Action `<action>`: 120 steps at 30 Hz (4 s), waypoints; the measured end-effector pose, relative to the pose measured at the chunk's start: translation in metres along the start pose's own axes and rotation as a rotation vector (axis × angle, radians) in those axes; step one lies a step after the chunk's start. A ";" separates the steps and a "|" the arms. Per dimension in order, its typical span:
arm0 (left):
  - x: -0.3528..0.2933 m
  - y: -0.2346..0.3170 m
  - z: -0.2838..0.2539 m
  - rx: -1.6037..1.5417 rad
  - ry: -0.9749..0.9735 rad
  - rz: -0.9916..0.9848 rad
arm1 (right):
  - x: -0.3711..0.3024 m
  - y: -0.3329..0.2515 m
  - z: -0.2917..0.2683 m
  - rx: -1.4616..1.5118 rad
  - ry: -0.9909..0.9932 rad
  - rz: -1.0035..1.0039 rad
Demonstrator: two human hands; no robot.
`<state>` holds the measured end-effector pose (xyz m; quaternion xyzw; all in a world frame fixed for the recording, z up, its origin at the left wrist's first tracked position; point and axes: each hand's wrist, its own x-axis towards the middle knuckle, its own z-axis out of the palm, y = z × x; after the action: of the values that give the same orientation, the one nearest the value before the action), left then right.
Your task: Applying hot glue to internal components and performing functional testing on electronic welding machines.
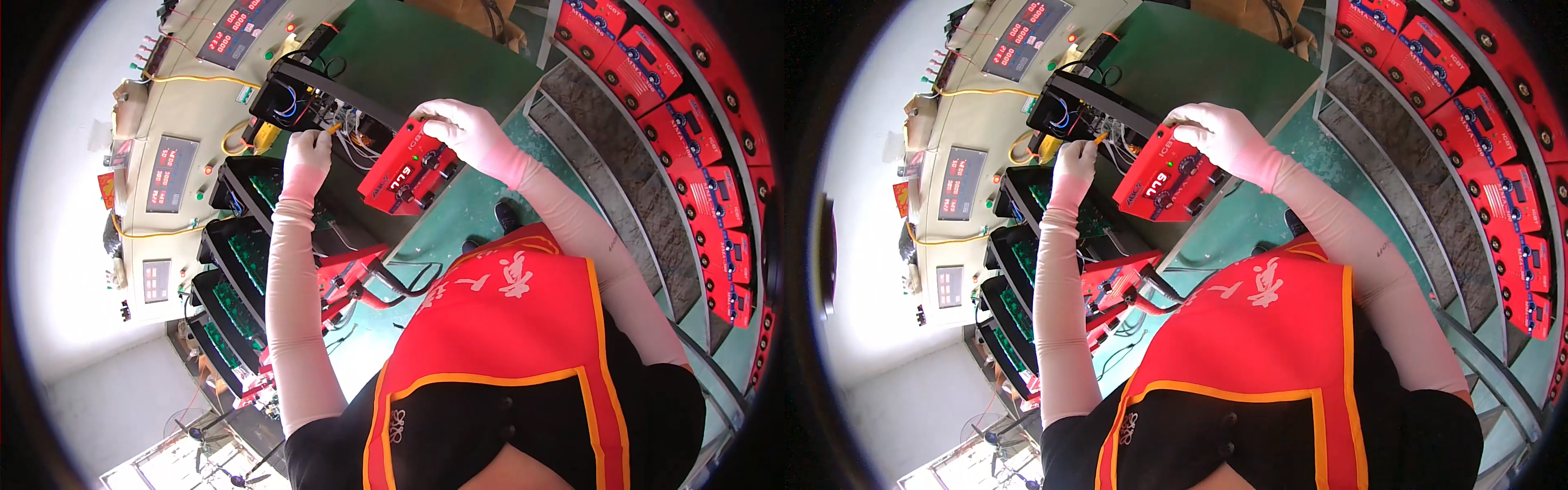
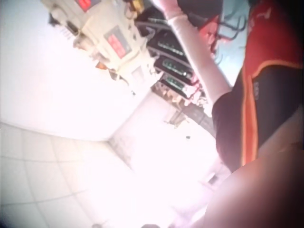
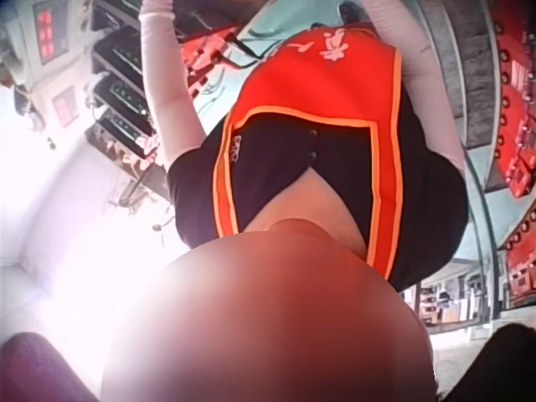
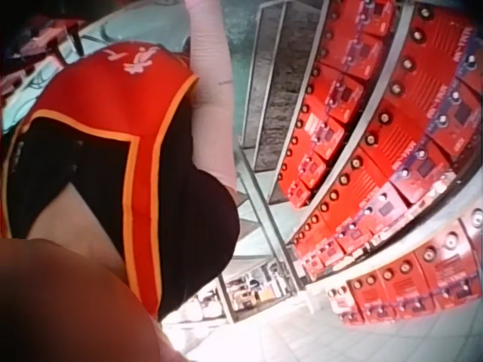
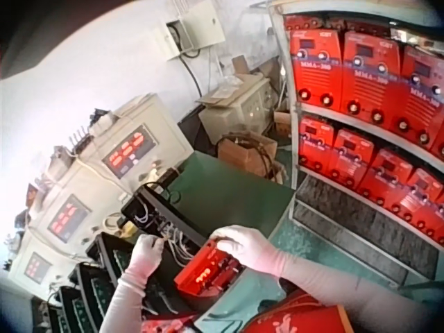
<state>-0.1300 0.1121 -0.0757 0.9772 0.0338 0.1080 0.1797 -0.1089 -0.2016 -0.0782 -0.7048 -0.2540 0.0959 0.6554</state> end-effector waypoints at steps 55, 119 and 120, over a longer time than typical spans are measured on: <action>-0.005 -0.010 -0.004 0.017 -0.062 0.049 | -0.001 0.006 -0.003 0.066 -0.036 -0.020; -0.005 0.002 -0.005 0.015 -0.021 -0.056 | -0.001 0.010 0.000 0.065 -0.026 0.008; -0.006 -0.003 -0.004 0.054 -0.011 -0.015 | -0.001 0.010 0.001 0.071 -0.024 0.000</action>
<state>-0.1366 0.1155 -0.0737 0.9819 0.0433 0.1005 0.1545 -0.1085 -0.2011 -0.0879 -0.6799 -0.2583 0.1131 0.6769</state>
